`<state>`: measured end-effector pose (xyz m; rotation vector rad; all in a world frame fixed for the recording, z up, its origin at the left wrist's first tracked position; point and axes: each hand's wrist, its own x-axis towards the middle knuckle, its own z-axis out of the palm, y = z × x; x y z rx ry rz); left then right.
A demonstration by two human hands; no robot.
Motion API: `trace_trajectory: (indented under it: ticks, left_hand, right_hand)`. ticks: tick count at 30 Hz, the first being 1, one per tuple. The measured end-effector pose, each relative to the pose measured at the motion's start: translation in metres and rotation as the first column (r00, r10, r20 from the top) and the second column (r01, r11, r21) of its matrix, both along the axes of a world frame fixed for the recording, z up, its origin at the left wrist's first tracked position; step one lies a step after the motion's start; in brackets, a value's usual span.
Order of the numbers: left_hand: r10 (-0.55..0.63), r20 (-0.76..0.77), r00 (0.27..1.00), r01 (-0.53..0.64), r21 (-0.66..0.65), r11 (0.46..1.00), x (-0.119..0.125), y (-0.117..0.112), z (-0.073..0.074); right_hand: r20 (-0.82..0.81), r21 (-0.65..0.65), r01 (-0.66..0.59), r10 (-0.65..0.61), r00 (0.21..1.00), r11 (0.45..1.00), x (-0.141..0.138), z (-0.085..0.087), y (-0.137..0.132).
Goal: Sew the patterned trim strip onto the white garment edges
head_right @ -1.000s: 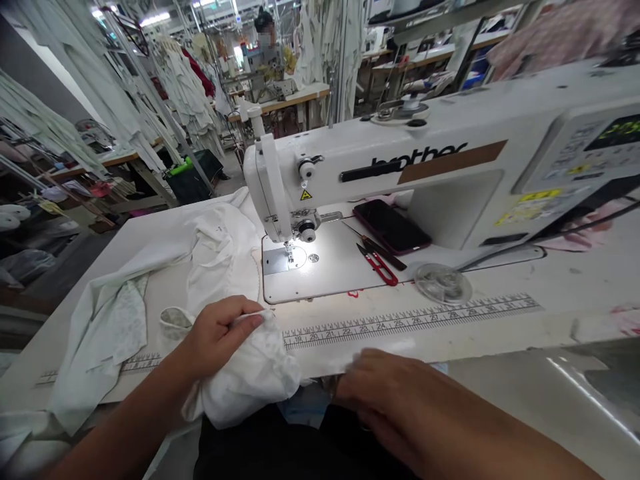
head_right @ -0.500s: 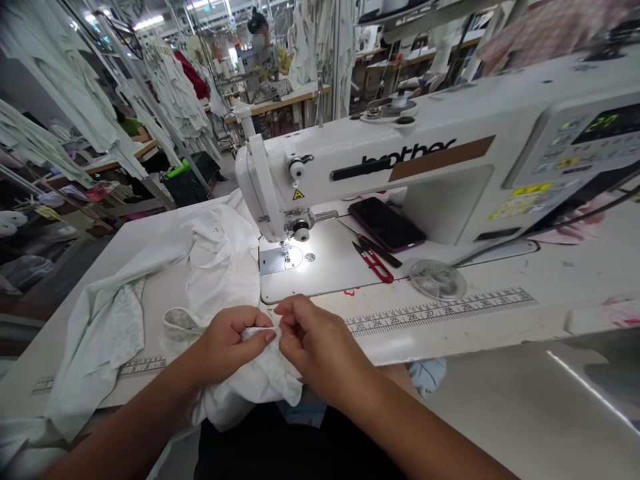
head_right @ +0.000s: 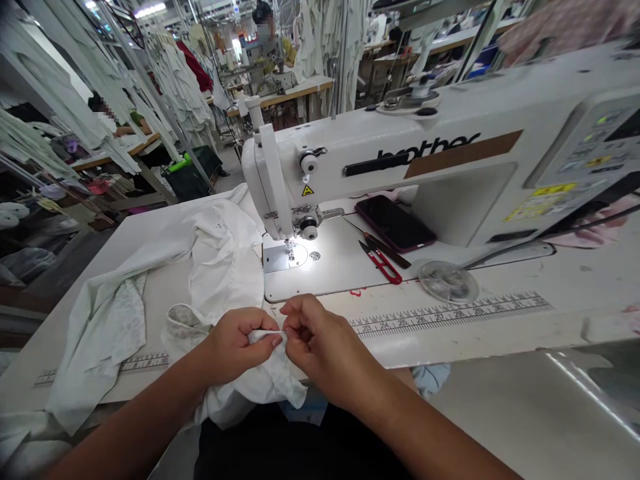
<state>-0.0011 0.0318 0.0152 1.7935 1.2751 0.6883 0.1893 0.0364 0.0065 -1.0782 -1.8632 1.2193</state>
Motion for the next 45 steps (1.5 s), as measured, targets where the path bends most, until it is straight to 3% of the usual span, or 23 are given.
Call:
trace_trajectory:
  ticks: [5,9,15,24,27,31,38,41,45]
  left_hand:
    - [-0.02,0.013,1.0,0.02,-0.02,1.0,0.0,0.0,-0.001]
    - [-0.018,0.016,1.0,0.018,-0.013,1.0,0.001,0.0,-0.002]
    - [-0.019,0.025,1.0,0.019,-0.014,1.0,0.001,0.0,-0.001]
    - [-0.01,0.028,1.0,0.01,0.006,1.0,0.002,-0.001,-0.001]
    - [-0.004,0.029,1.0,0.004,0.008,1.0,0.001,-0.002,-0.001]
    - [0.001,0.019,1.0,-0.002,0.018,1.0,0.001,-0.002,-0.003]
    - [0.0,-0.017,1.0,0.002,0.121,0.993,0.003,-0.004,-0.004]
    - [-0.009,0.003,1.0,0.008,0.168,0.986,0.002,-0.005,-0.005]
    - [0.001,0.023,1.0,-0.005,0.156,0.988,0.0,-0.004,-0.004]
  right_hand:
    - [-0.05,-0.046,-0.066,0.064,0.997,0.997,0.002,0.0,0.0]
    - [0.0,-0.046,-0.015,0.015,1.0,0.999,-0.001,0.001,-0.001]
    - [-0.093,-0.097,-0.044,0.035,0.995,0.994,0.002,-0.006,0.002]
    - [0.035,0.132,0.023,-0.028,0.999,0.991,0.003,-0.004,-0.001]
    - [0.104,0.343,0.034,-0.074,0.992,0.939,0.009,-0.004,0.001]
    - [0.241,0.599,-0.074,-0.091,0.966,0.797,0.015,-0.002,0.001]
    - [0.376,0.672,-0.186,-0.114,0.919,0.717,0.0,0.0,-0.002]
    - [0.366,0.71,-0.158,-0.168,0.915,0.686,-0.004,-0.003,-0.001]
    - [0.324,0.711,-0.054,-0.259,0.91,0.701,0.004,-0.007,0.005]
